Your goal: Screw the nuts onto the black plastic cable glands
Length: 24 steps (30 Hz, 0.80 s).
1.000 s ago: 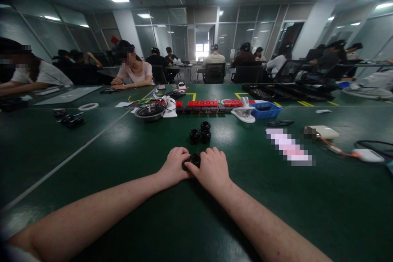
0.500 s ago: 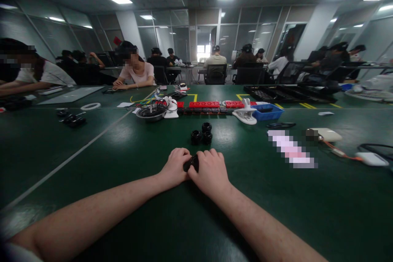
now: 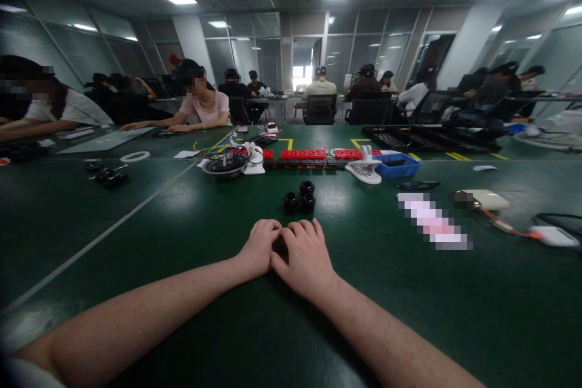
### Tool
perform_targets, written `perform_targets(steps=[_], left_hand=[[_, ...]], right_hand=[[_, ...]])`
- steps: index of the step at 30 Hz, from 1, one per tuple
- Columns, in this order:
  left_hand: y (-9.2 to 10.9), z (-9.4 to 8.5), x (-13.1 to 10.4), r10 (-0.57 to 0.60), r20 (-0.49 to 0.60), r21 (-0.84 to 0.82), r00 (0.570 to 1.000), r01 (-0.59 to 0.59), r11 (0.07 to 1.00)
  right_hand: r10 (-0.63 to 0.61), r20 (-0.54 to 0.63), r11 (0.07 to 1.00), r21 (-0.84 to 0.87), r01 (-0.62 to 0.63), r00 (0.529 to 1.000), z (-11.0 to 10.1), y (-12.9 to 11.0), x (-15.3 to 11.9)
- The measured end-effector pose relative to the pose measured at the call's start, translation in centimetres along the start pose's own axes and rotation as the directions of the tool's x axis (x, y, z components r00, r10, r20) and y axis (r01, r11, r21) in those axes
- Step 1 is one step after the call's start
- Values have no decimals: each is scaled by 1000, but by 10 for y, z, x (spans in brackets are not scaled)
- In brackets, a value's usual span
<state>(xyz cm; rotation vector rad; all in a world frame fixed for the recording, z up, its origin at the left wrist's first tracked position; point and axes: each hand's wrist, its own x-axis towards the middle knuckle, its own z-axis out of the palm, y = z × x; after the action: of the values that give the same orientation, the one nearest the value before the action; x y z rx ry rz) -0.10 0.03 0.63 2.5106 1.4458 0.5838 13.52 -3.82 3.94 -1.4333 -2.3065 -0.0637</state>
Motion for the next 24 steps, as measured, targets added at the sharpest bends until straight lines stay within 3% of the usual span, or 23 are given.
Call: perform_targets(steps=[12, 24], left_hand=[[0, 1, 1, -37, 5, -34, 999, 37, 999], [-4, 4, 3, -109, -35, -46, 993, 107, 993]], right_hand=[[-22, -21, 1000, -6, 22, 1000, -6, -3, -7], [60, 21, 995, -80, -58, 998, -11, 1, -10]])
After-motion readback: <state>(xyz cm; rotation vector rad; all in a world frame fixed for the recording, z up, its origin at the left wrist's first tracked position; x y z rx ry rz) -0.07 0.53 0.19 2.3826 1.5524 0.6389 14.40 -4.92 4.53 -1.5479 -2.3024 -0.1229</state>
